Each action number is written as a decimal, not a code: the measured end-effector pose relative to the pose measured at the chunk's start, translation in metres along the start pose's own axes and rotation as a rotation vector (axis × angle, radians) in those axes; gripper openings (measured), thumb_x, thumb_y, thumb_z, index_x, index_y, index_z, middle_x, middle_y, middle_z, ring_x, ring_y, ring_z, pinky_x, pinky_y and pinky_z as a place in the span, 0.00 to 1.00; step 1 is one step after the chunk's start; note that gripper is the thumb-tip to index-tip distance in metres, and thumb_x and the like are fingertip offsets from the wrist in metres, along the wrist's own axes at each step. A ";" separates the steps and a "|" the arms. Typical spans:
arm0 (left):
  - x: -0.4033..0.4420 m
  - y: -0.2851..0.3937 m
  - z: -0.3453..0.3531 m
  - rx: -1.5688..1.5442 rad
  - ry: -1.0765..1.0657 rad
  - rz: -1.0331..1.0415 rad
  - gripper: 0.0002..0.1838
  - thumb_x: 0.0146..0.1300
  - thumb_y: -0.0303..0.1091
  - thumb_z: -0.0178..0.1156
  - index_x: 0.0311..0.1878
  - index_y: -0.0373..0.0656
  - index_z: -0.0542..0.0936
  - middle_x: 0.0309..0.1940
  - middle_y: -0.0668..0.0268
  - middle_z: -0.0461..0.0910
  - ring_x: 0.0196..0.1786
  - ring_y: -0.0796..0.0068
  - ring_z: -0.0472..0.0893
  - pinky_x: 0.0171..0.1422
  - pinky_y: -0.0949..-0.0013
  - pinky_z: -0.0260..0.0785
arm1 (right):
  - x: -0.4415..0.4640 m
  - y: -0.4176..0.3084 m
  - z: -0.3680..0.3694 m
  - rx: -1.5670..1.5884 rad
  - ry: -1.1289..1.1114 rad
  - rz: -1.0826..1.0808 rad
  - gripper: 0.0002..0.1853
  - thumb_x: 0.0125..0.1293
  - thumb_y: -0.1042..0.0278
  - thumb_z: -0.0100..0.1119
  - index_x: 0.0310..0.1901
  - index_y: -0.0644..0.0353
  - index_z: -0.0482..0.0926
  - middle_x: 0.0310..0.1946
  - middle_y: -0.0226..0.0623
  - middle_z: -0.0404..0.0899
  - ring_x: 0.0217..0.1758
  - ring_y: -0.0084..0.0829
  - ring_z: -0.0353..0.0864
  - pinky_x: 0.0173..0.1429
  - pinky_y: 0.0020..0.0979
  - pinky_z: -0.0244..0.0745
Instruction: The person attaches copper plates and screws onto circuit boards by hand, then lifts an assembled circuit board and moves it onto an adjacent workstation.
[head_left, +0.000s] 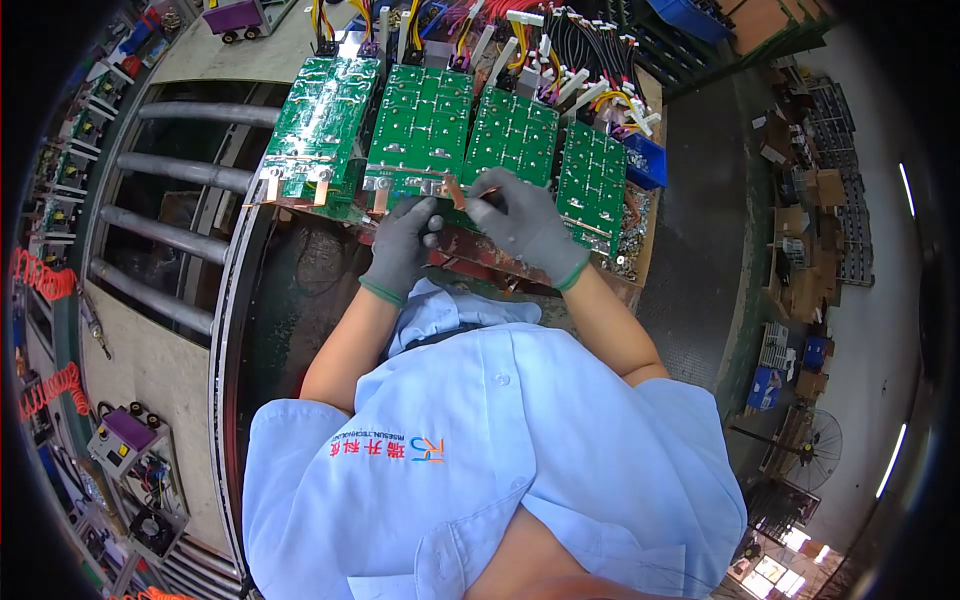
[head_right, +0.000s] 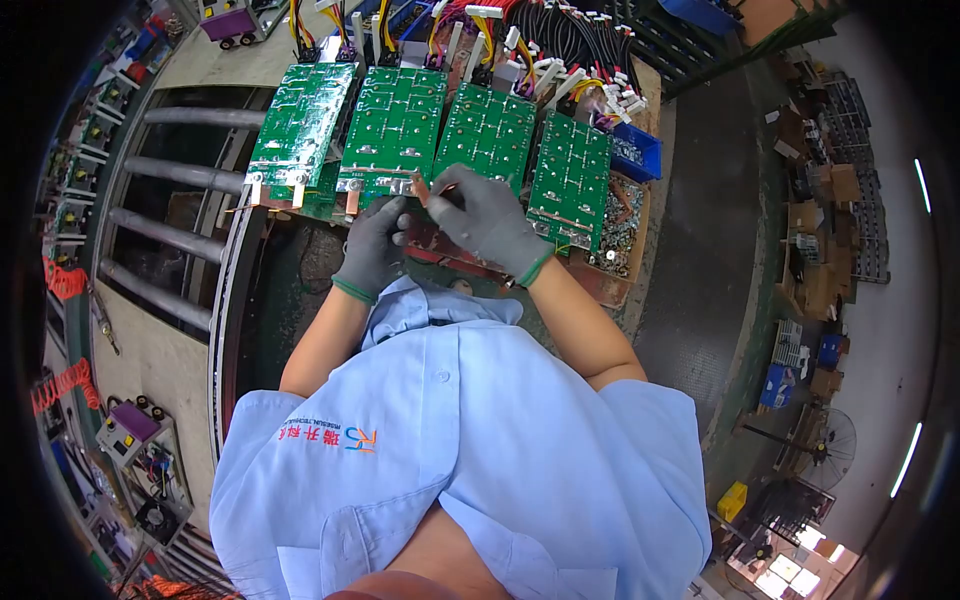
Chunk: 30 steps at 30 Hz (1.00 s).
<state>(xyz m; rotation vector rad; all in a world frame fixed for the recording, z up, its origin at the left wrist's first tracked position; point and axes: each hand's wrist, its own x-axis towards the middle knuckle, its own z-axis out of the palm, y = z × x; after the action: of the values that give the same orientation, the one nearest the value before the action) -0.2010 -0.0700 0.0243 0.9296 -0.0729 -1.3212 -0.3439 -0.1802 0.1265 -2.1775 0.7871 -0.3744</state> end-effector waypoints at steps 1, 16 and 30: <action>-0.001 0.003 0.001 -0.103 -0.022 -0.036 0.10 0.74 0.35 0.52 0.50 0.40 0.75 0.32 0.70 0.75 0.29 0.86 0.71 0.26 0.83 0.63 | 0.003 -0.002 0.003 -0.028 -0.058 -0.003 0.09 0.66 0.66 0.60 0.43 0.60 0.76 0.31 0.40 0.83 0.33 0.31 0.85 0.39 0.32 0.79; 0.015 -0.021 0.000 -0.215 -0.034 -0.043 0.13 0.69 0.30 0.54 0.53 0.38 0.79 0.46 0.65 0.81 0.43 0.74 0.81 0.45 0.72 0.75 | 0.000 -0.007 0.021 -0.198 -0.119 0.020 0.18 0.65 0.53 0.58 0.50 0.56 0.79 0.41 0.42 0.85 0.44 0.44 0.85 0.49 0.41 0.78; 0.014 -0.023 -0.021 0.723 0.066 0.487 0.10 0.56 0.20 0.57 0.42 0.34 0.76 0.34 0.56 0.76 0.37 0.61 0.79 0.42 0.64 0.71 | -0.143 0.211 -0.116 -0.547 0.141 0.867 0.16 0.62 0.56 0.63 0.50 0.51 0.83 0.48 0.41 0.84 0.52 0.44 0.83 0.56 0.43 0.76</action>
<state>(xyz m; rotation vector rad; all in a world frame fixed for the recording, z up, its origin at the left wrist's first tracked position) -0.2043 -0.0696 -0.0096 1.4472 -0.7185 -0.7994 -0.5981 -0.2618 0.0418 -2.0275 1.9730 0.1597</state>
